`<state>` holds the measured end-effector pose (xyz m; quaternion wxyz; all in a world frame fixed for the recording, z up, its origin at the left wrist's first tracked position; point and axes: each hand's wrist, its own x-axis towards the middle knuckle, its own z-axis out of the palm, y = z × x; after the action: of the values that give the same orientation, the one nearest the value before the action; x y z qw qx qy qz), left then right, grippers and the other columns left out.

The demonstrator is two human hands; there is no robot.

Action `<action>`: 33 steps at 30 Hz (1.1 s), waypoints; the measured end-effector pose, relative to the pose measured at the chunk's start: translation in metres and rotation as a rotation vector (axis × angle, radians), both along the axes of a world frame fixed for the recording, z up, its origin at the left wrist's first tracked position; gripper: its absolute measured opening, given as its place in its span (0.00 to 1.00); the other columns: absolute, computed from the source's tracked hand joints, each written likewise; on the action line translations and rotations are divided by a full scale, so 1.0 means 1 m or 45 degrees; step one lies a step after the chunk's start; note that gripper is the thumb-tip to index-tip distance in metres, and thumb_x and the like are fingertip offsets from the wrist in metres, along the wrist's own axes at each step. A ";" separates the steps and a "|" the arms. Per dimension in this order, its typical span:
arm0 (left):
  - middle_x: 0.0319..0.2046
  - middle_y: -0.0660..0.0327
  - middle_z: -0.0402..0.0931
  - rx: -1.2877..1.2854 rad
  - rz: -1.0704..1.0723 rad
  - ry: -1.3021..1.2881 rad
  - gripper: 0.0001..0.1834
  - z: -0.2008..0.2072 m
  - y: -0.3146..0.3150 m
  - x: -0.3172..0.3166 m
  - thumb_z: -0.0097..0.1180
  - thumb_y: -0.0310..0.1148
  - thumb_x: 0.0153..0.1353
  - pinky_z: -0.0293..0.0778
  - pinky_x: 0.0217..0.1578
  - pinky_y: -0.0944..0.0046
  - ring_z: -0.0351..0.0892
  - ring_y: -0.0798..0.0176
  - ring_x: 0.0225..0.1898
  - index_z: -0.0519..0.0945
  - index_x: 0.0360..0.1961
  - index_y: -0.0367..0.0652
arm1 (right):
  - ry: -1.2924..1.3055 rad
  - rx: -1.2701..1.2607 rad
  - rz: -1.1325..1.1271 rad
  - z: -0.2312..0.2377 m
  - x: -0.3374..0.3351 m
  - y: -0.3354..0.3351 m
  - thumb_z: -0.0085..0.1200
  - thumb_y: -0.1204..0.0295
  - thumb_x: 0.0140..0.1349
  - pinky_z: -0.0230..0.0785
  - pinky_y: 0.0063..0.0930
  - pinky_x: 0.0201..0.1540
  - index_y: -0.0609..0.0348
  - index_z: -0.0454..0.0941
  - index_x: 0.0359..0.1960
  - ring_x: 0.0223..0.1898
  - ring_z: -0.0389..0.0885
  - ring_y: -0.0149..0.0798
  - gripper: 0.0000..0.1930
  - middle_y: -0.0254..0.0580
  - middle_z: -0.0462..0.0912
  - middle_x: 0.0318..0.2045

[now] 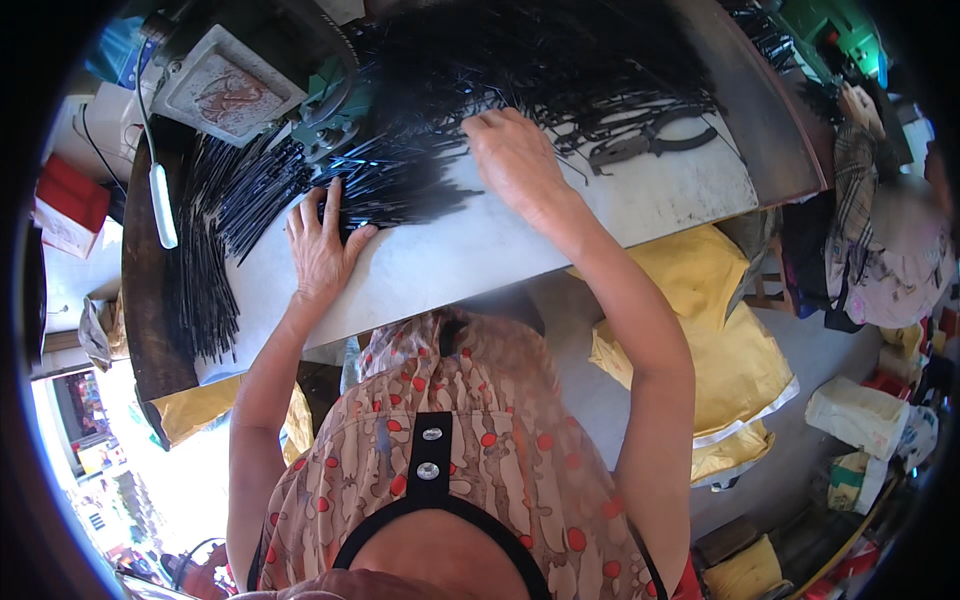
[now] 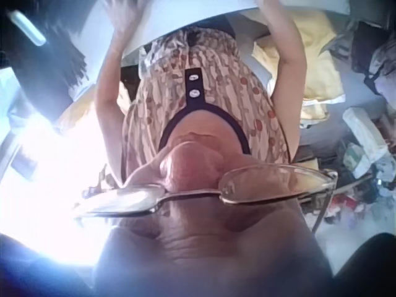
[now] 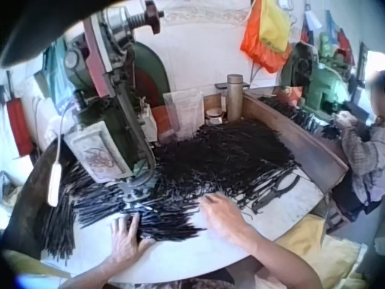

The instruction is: The person repeatedly picks up black plastic strips from the table, feeds them into a machine to attach metal fasteners, and stacks the assembled strips.

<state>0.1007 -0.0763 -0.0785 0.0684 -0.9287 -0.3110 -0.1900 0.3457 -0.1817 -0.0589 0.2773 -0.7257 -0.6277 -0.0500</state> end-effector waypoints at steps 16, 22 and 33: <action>0.34 0.54 0.70 -0.427 -0.254 -0.318 0.20 0.032 0.037 -0.014 0.55 0.39 0.51 0.64 0.38 0.59 0.66 0.52 0.36 0.74 0.40 0.34 | -0.337 -0.472 -0.020 0.031 -0.006 0.027 0.45 0.83 0.46 0.72 0.36 0.32 0.69 0.72 0.33 0.30 0.78 0.47 0.10 0.54 0.72 0.33; 0.34 0.55 0.70 -0.304 -0.447 -0.274 0.16 0.038 0.056 0.018 0.46 0.18 0.44 0.72 0.28 0.59 0.74 0.51 0.29 0.74 0.38 0.37 | -0.322 -0.436 -0.061 0.050 -0.013 0.028 0.45 0.84 0.45 0.71 0.37 0.31 0.69 0.72 0.33 0.29 0.77 0.49 0.10 0.54 0.73 0.30; 0.31 0.57 0.65 -0.053 -0.496 -0.060 0.14 0.023 0.051 0.029 0.48 0.22 0.45 0.69 0.34 0.61 0.70 0.58 0.35 0.73 0.36 0.35 | -0.044 -0.396 -0.124 0.049 -0.008 0.031 0.48 0.77 0.52 0.66 0.38 0.33 0.65 0.69 0.27 0.29 0.74 0.51 0.03 0.49 0.73 0.27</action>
<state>0.1298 -0.0252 -0.0552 0.0039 -0.9679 -0.1306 -0.2150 0.3377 -0.1502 -0.0100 0.1481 -0.7885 -0.5965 0.0216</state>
